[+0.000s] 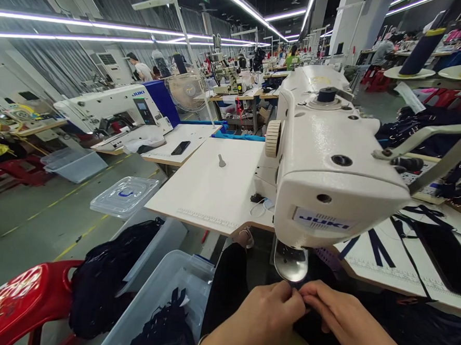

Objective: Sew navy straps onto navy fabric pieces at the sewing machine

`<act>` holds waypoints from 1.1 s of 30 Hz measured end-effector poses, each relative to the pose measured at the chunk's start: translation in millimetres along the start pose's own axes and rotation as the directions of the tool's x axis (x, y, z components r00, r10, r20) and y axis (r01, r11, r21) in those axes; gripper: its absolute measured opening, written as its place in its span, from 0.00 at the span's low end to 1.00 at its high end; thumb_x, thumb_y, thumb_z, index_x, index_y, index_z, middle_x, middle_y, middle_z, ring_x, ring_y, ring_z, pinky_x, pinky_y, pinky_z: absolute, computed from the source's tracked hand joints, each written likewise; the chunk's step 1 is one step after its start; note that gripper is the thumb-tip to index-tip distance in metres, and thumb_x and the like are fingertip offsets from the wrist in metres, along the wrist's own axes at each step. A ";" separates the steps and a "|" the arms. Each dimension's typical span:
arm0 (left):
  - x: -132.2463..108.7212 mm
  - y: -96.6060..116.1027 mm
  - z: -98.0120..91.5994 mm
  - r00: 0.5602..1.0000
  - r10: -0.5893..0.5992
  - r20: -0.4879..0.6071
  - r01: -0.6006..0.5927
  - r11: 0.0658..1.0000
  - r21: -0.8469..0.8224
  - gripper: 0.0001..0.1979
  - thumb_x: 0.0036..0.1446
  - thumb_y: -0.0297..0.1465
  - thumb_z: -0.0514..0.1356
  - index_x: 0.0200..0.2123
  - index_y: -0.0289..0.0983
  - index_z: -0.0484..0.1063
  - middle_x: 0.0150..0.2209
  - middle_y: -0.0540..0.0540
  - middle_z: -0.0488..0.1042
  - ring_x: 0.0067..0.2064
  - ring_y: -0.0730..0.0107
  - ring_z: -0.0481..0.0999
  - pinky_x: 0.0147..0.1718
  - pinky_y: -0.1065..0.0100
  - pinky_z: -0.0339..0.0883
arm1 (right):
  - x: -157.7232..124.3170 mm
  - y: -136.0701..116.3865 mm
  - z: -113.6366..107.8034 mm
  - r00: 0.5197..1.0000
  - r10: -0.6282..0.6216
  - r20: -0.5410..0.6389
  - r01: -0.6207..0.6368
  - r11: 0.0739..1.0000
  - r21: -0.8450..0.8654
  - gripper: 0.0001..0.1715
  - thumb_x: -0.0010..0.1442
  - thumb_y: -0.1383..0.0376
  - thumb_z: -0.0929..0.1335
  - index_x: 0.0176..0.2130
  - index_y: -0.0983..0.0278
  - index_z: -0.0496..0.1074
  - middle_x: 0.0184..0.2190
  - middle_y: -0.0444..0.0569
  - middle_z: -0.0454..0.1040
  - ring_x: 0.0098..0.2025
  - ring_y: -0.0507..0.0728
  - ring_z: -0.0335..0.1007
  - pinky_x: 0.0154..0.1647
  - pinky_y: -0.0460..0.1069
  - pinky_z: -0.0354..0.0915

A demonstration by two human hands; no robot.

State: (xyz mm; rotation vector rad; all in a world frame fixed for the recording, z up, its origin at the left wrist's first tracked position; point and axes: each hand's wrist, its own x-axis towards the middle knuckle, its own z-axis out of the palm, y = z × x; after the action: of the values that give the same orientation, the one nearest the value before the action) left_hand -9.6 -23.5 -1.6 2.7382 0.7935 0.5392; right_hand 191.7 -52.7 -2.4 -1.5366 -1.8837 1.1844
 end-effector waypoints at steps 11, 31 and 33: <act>3.7 3.7 -8.6 0.988 -0.147 0.044 0.154 0.951 -0.269 0.08 0.52 0.19 0.56 0.29 0.38 0.65 0.26 0.53 0.64 0.24 0.77 0.63 0.22 0.73 0.54 | -2.5 6.5 16.3 0.955 -0.246 -0.166 0.200 0.947 -0.250 0.10 0.68 0.63 0.57 0.36 0.57 0.63 0.21 0.38 0.70 0.20 0.51 0.71 0.22 0.45 0.60; -1.3 -1.1 0.2 0.888 -0.395 -0.236 0.206 0.800 -0.563 0.03 0.59 0.26 0.63 0.34 0.38 0.71 0.35 0.48 0.75 0.36 0.72 0.76 0.36 0.76 0.68 | -10.1 -15.6 4.3 0.882 -0.361 -0.302 0.317 0.930 -0.187 0.12 0.64 0.66 0.65 0.47 0.54 0.66 0.34 0.41 0.76 0.34 0.52 0.74 0.34 0.44 0.68; 0.5 -0.1 -5.4 0.874 -0.459 -0.160 0.245 0.700 -0.670 0.07 0.56 0.30 0.67 0.31 0.38 0.71 0.33 0.49 0.75 0.35 0.72 0.75 0.36 0.75 0.67 | -10.7 -16.7 -2.3 0.838 -0.466 -0.286 0.412 0.882 -0.231 0.10 0.63 0.70 0.65 0.42 0.54 0.67 0.30 0.39 0.74 0.29 0.50 0.72 0.29 0.43 0.67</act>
State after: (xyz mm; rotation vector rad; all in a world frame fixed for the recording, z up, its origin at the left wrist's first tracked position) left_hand -11.5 -22.5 3.3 1.8308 0.9679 0.9662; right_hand 187.1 -62.3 14.6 -1.1854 -1.9819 0.5381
